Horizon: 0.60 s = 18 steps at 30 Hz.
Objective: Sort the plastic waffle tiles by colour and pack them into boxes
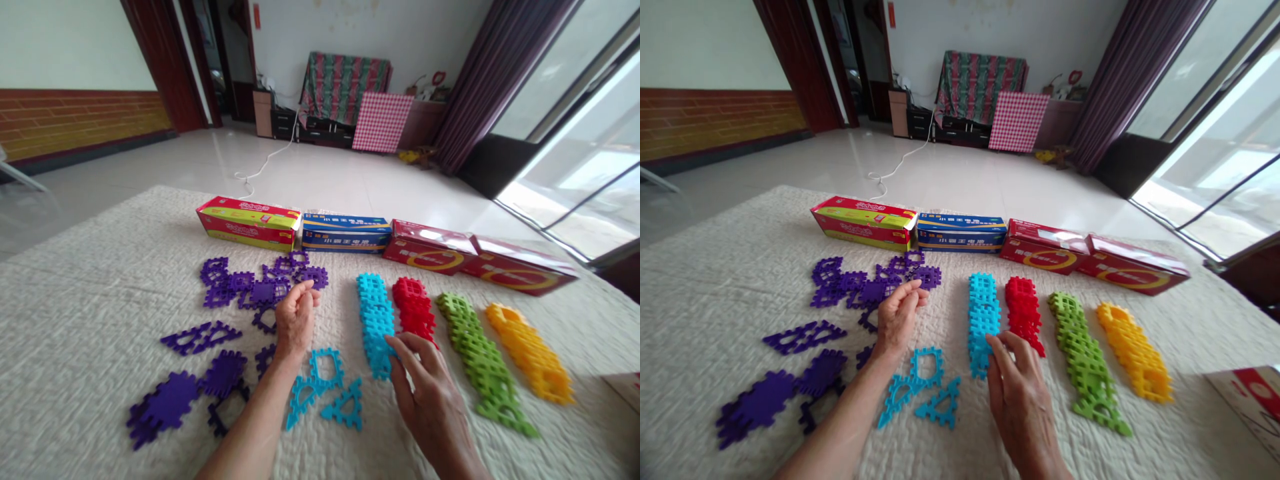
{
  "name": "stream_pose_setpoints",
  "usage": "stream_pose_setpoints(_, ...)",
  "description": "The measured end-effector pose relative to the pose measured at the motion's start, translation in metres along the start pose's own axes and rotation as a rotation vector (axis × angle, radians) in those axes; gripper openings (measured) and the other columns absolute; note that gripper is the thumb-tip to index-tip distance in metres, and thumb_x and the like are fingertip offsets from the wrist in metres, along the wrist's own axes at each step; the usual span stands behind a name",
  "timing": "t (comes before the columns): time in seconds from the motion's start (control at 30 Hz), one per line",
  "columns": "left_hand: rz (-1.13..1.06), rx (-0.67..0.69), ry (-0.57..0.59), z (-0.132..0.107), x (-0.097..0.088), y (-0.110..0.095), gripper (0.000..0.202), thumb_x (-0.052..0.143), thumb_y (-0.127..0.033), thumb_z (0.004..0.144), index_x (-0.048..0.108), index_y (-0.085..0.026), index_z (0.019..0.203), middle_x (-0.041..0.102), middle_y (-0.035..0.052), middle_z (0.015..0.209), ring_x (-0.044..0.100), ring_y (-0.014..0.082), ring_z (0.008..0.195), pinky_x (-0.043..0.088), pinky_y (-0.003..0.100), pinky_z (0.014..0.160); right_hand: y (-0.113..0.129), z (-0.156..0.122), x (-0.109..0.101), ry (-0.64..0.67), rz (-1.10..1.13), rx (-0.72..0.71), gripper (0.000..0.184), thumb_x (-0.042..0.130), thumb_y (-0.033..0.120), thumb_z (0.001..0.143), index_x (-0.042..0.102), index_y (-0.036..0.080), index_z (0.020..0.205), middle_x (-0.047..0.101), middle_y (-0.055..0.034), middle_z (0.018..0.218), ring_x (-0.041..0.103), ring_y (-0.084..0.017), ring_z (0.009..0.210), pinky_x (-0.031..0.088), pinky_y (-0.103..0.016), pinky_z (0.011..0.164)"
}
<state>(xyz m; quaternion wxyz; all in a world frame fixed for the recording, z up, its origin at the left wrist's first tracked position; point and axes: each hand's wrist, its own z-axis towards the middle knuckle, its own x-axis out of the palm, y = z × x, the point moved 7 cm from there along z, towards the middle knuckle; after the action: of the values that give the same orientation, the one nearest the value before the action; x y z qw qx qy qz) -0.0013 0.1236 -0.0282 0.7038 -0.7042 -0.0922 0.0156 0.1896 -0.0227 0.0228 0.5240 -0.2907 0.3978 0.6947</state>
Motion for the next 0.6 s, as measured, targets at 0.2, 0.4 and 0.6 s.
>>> stream_pose_setpoints(0.2,0.002,0.014,0.0,-0.002,0.0,-0.002,0.031,0.054,-0.031,0.077,0.069,-0.015,0.1,0.071,0.0048,0.079,0.065,0.0152,0.072,0.051,0.025,0.066,0.016,-0.003,-0.01,-0.121,0.071,-0.038,0.03,0.049,0.017,0.088,0.055,0.022,0.117,0.057,-0.0102,0.113,0.057,-0.022,0.1,0.052,-0.039,0.083)
stream_pose_setpoints(0.4,0.01,0.03,0.014,0.0,0.0,0.0,0.031,0.052,-0.03,0.08,0.068,-0.015,0.101,0.072,0.0054,0.081,0.065,0.0145,0.072,0.051,0.025,0.066,0.066,-0.012,-0.001,0.235,0.378,-0.224,0.03,0.05,0.01,0.084,0.055,0.021,0.112,0.058,-0.0086,0.108,0.06,-0.017,0.096,0.054,-0.028,0.08)
stream_pose_setpoints(0.6,0.028,0.063,0.013,0.0,-0.001,0.0,0.03,0.052,-0.029,0.08,0.068,-0.016,0.102,0.072,0.0051,0.081,0.065,0.0146,0.072,0.051,0.025,0.067,0.069,-0.011,0.006,0.186,0.342,-0.23,0.03,0.048,0.008,0.086,0.054,0.021,0.112,0.06,-0.0085,0.109,0.059,-0.017,0.098,0.053,-0.031,0.083)
